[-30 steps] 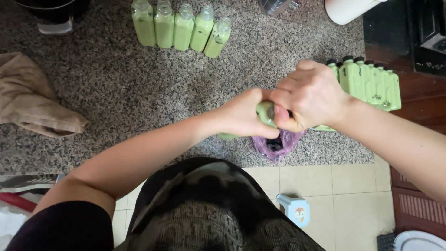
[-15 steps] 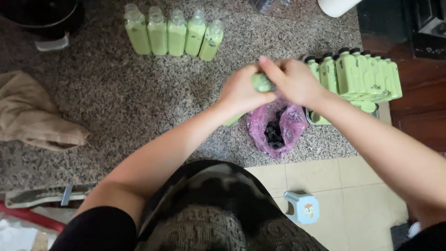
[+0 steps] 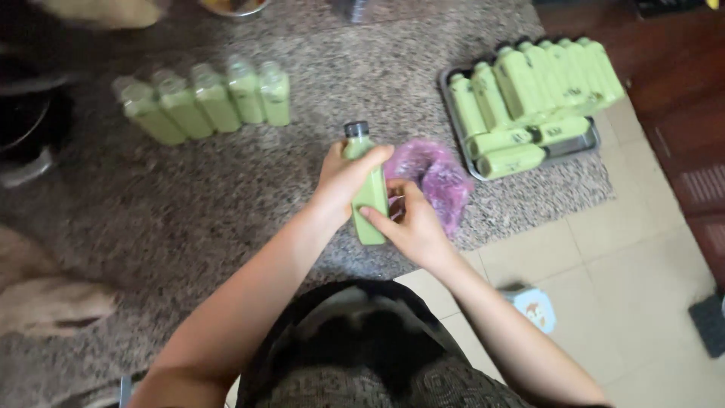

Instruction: Manually placing plastic caps on bottles filled with green liquid and organizing them onto a metal tray.

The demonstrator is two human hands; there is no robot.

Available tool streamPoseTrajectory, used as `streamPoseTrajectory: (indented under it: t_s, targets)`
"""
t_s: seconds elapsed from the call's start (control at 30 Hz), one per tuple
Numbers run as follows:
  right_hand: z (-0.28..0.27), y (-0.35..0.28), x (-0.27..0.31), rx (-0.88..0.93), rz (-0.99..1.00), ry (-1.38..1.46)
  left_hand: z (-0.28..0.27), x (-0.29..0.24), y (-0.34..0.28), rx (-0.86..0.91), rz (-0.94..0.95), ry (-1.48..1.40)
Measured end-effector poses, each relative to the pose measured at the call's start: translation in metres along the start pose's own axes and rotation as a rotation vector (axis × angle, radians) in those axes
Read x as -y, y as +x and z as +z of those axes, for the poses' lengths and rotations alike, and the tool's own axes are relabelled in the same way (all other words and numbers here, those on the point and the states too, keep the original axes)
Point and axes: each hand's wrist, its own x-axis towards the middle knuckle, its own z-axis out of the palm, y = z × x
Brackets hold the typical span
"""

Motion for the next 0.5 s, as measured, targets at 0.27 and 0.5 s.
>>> streamPoseTrajectory:
  t_s: [0.27,0.5]
  targets:
    - [-0.063,-0.004,-0.074,-0.221,0.161,0.361,0.082,-0.012,-0.034,0.332,0.005,-0.152]
    - [-0.152,0.006,-0.126,-0.623,0.395,0.693,0.125,0.059,0.002,0.306,-0.179,0.07]
